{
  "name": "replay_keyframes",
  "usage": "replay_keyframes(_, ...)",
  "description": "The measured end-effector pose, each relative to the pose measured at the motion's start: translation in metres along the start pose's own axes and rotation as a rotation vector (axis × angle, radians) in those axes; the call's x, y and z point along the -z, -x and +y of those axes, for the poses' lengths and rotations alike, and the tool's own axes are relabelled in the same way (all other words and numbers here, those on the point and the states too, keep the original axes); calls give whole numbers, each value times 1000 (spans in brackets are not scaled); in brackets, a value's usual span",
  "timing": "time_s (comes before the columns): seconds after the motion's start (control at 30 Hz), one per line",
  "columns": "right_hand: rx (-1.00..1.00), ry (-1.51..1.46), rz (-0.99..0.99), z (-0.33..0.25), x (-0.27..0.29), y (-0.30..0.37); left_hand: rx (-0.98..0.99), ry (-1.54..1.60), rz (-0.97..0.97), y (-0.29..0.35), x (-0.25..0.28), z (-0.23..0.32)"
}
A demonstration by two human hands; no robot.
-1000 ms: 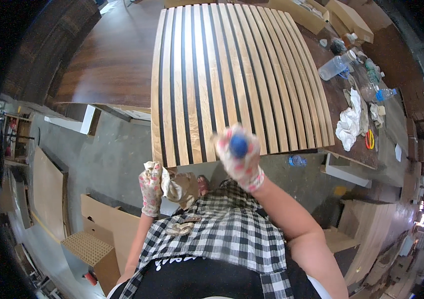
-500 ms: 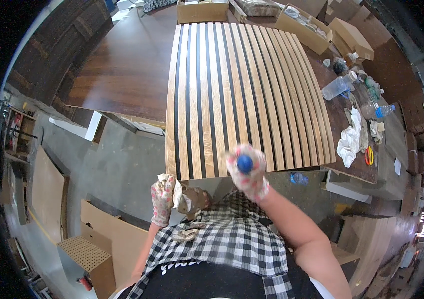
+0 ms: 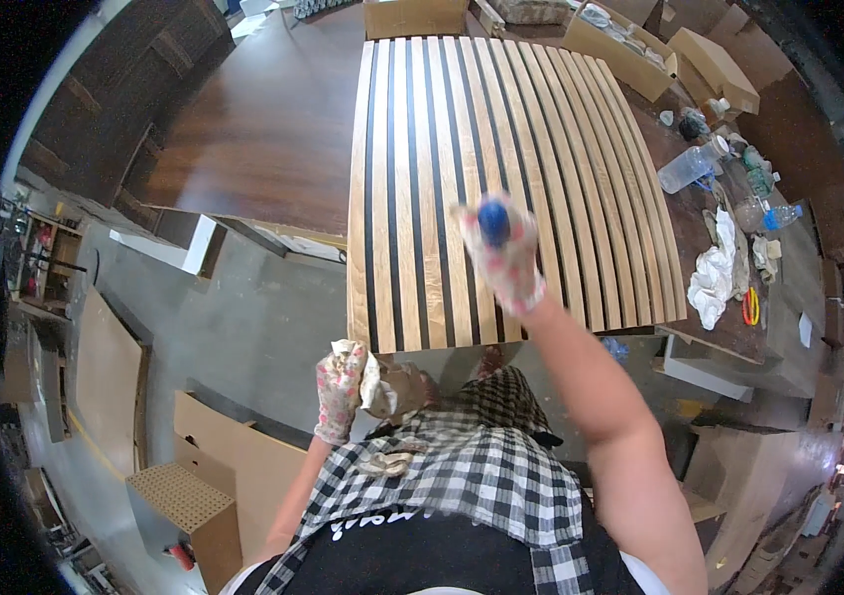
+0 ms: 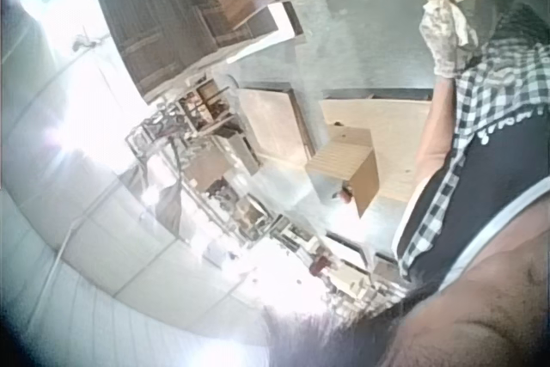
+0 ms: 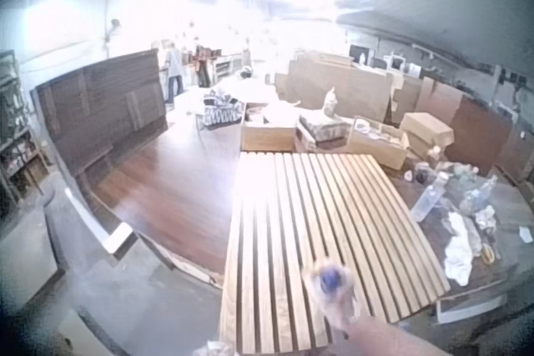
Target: The person moves a slatted wooden panel and a board to a workbench. They clean the board with liquid from a bottle and a cloth, then wipe and rub the slatted wooden panel using a tool, a block, and cloths.
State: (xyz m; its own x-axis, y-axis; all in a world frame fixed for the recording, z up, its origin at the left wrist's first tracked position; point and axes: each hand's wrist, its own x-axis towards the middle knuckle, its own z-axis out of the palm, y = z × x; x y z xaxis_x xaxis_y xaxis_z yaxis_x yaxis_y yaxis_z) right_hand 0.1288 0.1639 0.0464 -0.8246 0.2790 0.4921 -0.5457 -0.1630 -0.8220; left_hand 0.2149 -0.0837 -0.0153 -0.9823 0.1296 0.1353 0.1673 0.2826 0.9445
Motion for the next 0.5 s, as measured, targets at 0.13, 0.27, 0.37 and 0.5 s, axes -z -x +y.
replay_keyframes(0.13, 148, 792, 78, 14, 8, -50, 216, 123, -73, -3, 0, 13)
replay_keyframes(0.27, -123, 148, 109, -15, -1, 7, 180, 57, -66, 4, 1, 0)
replay_keyframes(0.37, -642, -1300, -108, -29, 32, 63, 217, 144, -76, 1, 0, 11)
replay_keyframes(0.5, -360, 420, 166, -38, 40, 121, -57, -54, -62, -1, -1, 12)
